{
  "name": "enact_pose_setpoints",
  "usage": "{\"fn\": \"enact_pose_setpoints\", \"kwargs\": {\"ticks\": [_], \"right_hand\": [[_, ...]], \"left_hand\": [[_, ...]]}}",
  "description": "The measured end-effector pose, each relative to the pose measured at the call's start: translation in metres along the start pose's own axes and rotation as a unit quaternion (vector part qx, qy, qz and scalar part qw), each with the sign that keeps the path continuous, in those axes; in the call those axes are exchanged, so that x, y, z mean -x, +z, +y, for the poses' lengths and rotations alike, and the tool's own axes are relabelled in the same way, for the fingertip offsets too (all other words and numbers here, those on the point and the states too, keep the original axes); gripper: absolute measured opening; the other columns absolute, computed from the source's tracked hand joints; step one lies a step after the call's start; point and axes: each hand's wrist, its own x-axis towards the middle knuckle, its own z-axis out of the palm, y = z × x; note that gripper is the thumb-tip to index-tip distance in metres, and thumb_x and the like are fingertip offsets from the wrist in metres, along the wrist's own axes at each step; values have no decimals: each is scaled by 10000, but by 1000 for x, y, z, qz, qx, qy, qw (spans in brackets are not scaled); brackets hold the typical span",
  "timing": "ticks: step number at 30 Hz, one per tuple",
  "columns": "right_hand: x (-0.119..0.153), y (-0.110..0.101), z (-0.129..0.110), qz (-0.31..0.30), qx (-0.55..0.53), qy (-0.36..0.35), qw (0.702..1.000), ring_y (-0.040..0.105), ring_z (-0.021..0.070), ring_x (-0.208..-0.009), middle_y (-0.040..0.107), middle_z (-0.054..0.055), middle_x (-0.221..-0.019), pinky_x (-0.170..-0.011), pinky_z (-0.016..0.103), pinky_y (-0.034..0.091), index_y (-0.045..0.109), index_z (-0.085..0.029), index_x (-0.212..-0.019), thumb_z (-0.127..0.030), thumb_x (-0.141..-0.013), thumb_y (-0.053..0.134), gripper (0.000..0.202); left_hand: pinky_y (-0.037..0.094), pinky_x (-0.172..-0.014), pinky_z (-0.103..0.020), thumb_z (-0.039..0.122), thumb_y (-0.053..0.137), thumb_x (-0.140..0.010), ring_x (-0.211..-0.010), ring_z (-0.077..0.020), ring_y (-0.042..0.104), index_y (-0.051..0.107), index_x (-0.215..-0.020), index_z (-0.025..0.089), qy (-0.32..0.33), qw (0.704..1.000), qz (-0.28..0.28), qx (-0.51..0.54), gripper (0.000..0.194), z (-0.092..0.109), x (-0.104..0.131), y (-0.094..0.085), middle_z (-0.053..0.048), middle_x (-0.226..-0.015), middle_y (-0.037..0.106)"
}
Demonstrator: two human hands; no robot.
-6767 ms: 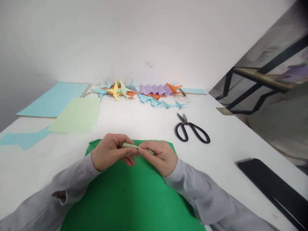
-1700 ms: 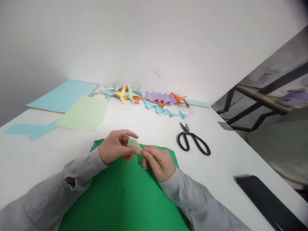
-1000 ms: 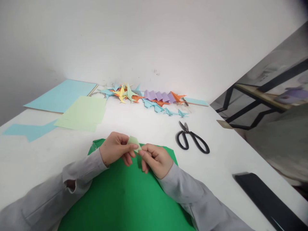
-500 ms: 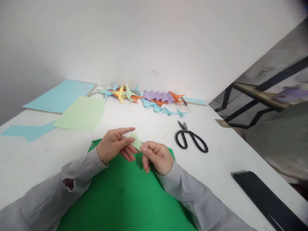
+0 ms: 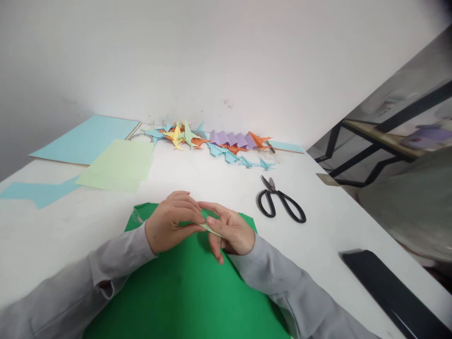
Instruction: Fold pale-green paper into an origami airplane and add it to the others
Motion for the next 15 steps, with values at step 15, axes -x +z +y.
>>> {"fn": "enact_pose_setpoints", "kwargs": {"ticks": [15], "right_hand": [[9, -7, 6, 98, 550, -365, 745, 557, 112, -544, 626, 19, -628, -510, 213, 413, 596, -170, -836, -272, -869, 391, 231]], "left_hand": [[470, -703, -304, 240, 605, -718, -625, -146, 571, 671, -613, 182, -104, 986, -18, 127, 137, 3, -3, -7, -44, -613, 656]]}}
